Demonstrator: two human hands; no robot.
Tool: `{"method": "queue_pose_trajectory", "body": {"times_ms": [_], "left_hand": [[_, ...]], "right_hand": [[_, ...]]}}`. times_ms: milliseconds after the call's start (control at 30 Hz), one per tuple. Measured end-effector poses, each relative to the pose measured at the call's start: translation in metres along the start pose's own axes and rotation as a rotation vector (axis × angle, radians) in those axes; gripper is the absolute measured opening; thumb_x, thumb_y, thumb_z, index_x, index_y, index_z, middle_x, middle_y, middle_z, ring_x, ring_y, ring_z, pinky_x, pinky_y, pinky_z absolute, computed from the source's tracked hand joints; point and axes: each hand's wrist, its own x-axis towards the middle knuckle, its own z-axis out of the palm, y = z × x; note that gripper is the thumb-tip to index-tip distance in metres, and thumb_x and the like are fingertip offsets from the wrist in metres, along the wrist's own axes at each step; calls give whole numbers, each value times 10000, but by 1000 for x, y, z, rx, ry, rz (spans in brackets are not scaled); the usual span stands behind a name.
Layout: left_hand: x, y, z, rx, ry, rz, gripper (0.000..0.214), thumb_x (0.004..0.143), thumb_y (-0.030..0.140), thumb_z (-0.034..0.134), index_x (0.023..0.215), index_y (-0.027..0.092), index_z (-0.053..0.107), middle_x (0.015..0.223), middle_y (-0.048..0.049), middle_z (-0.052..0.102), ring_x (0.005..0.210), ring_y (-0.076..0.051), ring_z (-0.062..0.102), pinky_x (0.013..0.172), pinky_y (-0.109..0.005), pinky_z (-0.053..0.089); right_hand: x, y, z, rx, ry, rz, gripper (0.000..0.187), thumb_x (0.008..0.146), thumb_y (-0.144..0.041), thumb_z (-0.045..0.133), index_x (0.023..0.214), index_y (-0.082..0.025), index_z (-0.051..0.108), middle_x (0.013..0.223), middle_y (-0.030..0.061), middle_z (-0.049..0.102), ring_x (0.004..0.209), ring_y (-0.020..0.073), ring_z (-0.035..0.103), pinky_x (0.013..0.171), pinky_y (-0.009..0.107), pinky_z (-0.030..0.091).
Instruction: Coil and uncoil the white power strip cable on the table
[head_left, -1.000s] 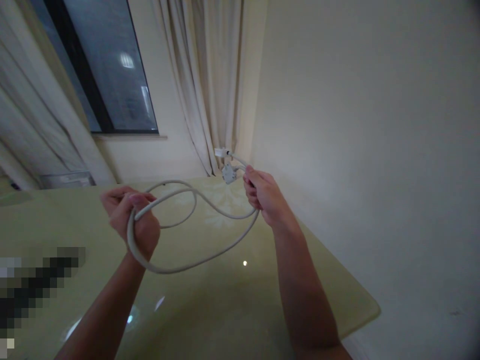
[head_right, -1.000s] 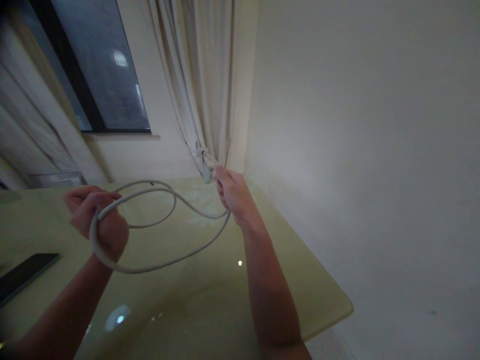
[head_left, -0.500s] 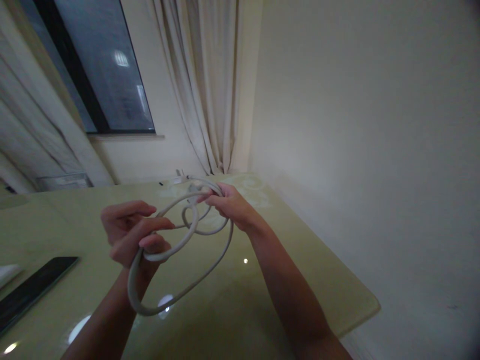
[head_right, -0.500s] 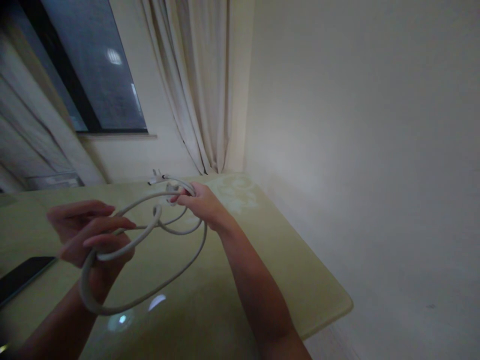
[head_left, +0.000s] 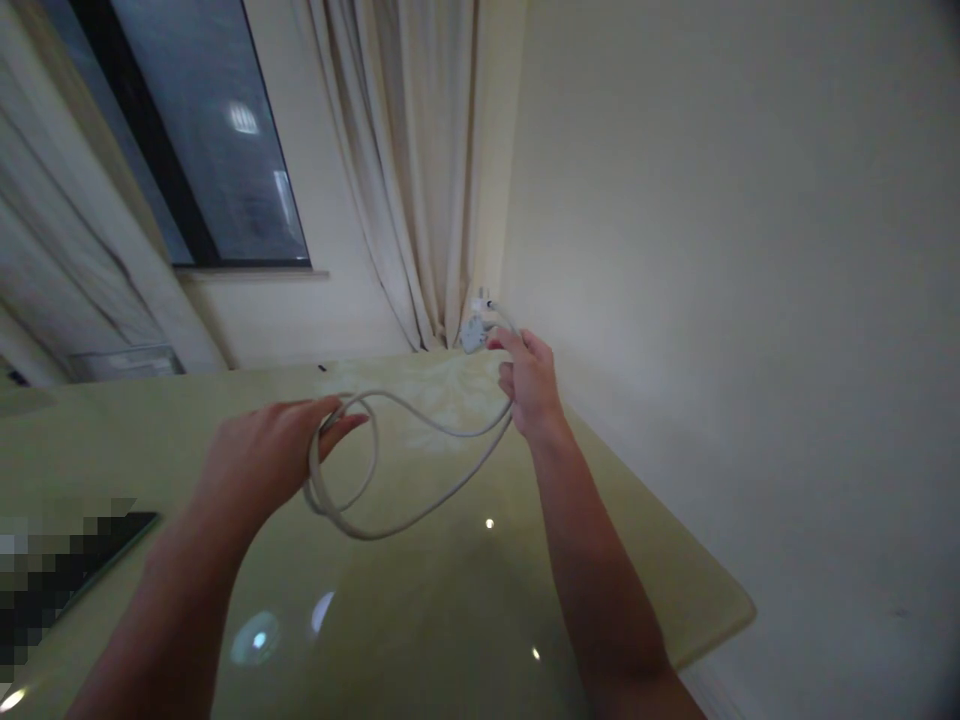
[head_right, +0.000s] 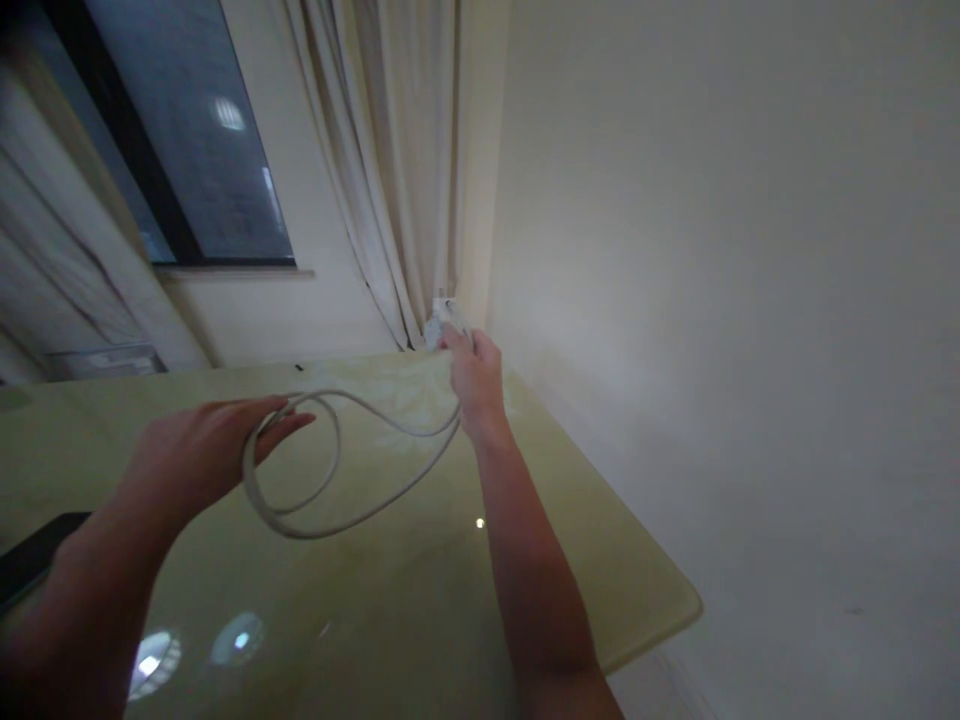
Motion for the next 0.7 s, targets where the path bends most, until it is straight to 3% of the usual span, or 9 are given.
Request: {"method": "queue_pose_trajectory", "body": {"times_ms": [67,167,233,300,400,467,500,567,700], "left_hand": [[1,-8,9,37,-131,-106,513,959,720,514,882,303,804,826,-133,754,707,-347,676,644,-399,409],[7,-25,25,-103,-166,-29,388,953,585,575,853,278,789,868,-111,728,790,-304,689,696,-378,444],[9,-32,31,-162,-64,60,341,925,551,626,824,270,791,880,-101,683,833,-282,671,735,-368,461],[8,-32,30,-144,110,59,373,924,588,637,820,271,804,851,-95,633,824,-280,638,735,-373,453],[5,-25,20,-140,425,-92,459,985,619,568,933,235,816,818,-82,625,784,-269,623,715,-372,430],[2,-21,12,-157,531,-213,505,1008,628,536,1016,198,802,790,-80,651,754,-266,635,705,-370,418],[2,-22,9,-147,515,-261,516,1002,640,538,1039,194,796,762,-79,658,723,-268,634,690,-372,407],[2,-25,6,-110,350,-295,501,960,669,575,1034,226,797,710,-78,668,654,-278,617,648,-376,374],[6,-35,8,-254,-115,-104,432,889,671,630,838,273,791,734,-64,738,680,-272,670,639,-354,422]], "right_hand": [[3,-5,-7,31,59,-73,383,854,-482,799,728,-209,561,572,-92,443,402,20,204,357,196,106],[5,-9,-13,74,63,-101,396,874,-499,788,736,-211,555,557,-100,434,389,21,219,335,181,120],[5,-10,-13,109,52,-91,361,888,-492,782,774,-209,590,543,-112,400,380,24,223,329,176,127],[5,-12,-12,148,56,-87,340,912,-493,761,801,-207,613,530,-122,365,368,26,211,327,177,129],[4,-15,-12,216,78,-92,342,944,-508,726,815,-212,613,515,-131,324,355,32,187,325,186,137],[4,-17,-13,264,95,-101,350,953,-516,716,810,-222,591,503,-138,291,352,40,169,324,193,141],[4,-19,-13,284,99,-105,355,954,-517,714,802,-228,574,498,-139,278,352,44,162,323,196,142],[3,-21,-15,314,95,-103,372,956,-511,712,780,-237,532,492,-140,262,354,50,151,320,199,142],[4,-23,-19,349,73,-64,391,965,-470,705,749,-243,470,490,-136,267,364,56,149,319,193,153]]}}
